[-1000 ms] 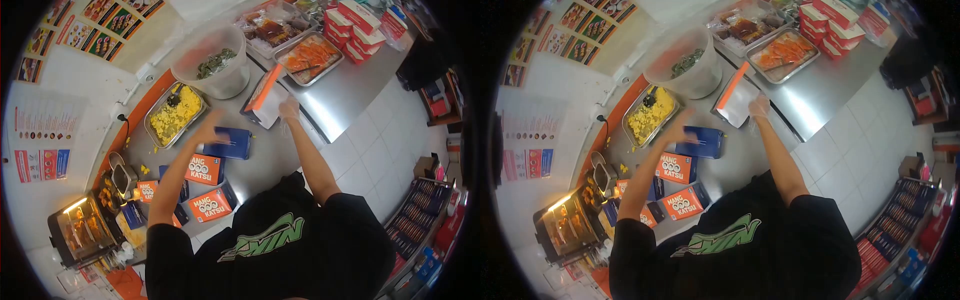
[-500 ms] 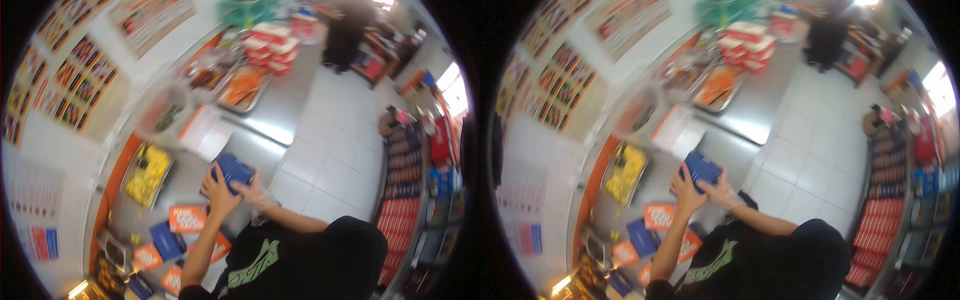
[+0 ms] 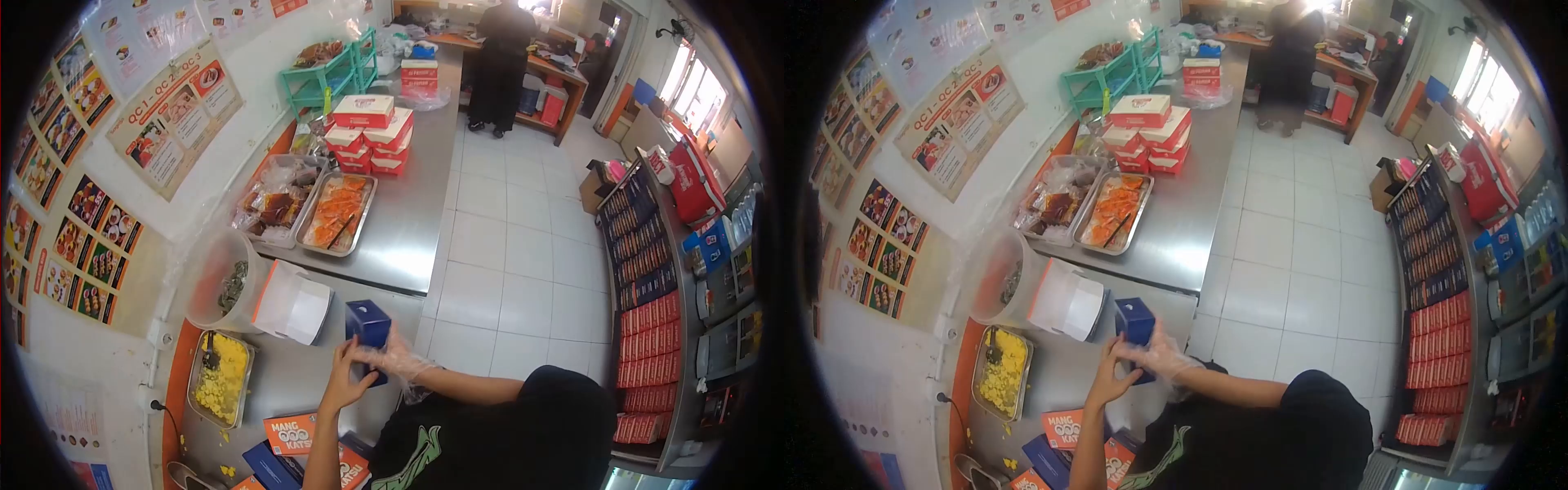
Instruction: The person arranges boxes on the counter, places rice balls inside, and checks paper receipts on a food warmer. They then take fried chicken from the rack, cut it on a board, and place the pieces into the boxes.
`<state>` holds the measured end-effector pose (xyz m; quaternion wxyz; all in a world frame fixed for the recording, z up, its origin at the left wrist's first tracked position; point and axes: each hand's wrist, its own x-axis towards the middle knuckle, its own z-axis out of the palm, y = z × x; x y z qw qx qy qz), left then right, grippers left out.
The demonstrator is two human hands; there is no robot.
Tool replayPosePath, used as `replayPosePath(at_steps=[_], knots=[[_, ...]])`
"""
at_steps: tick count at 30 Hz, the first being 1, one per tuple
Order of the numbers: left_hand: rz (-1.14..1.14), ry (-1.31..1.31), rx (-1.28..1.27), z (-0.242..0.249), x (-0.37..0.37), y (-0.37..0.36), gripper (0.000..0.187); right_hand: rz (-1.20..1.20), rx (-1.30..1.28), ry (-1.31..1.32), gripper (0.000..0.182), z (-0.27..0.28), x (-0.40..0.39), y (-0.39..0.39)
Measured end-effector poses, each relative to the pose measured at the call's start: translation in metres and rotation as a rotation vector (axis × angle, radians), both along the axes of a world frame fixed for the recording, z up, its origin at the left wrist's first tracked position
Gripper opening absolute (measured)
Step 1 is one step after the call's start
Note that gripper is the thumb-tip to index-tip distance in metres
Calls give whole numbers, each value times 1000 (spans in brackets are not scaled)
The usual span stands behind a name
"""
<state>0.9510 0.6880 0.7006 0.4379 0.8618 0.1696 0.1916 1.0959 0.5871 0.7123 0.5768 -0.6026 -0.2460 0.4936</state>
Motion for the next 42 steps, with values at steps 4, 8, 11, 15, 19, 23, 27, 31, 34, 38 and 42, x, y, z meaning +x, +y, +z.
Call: replayPosePath(at_steps=[4,8,11,15,19,23,27,31,34,38,42], knots=[[155,-112,202,-32,5,25,67,-166,-107,-4,93,-14,37,7],[422,-118,-792,5,21,25,70,479,-63,-71,95,-3,86,45],[672,-480,-953,-2,28,28,66,406,85,136,96,-7,99,53],[1038,-1128,-1170,5,37,23,48,103,161,271,86,-55,70,44],[1010,-615,-1265,2,56,-17,41,10,228,278,77,-34,30,48],[965,-87,-534,-22,26,-16,74,25,265,287,68,-27,49,59],[539,-175,33,28,23,20,110,343,289,-66,62,-22,43,65],[592,-526,-616,22,22,24,96,239,781,-869,53,13,33,69],[941,-481,-622,21,30,17,67,458,702,-1094,58,13,33,52],[841,-1168,-1156,22,40,13,57,-13,203,-506,67,4,-2,24],[770,-850,-1137,-10,50,-22,56,-121,208,248,76,1,7,23]])
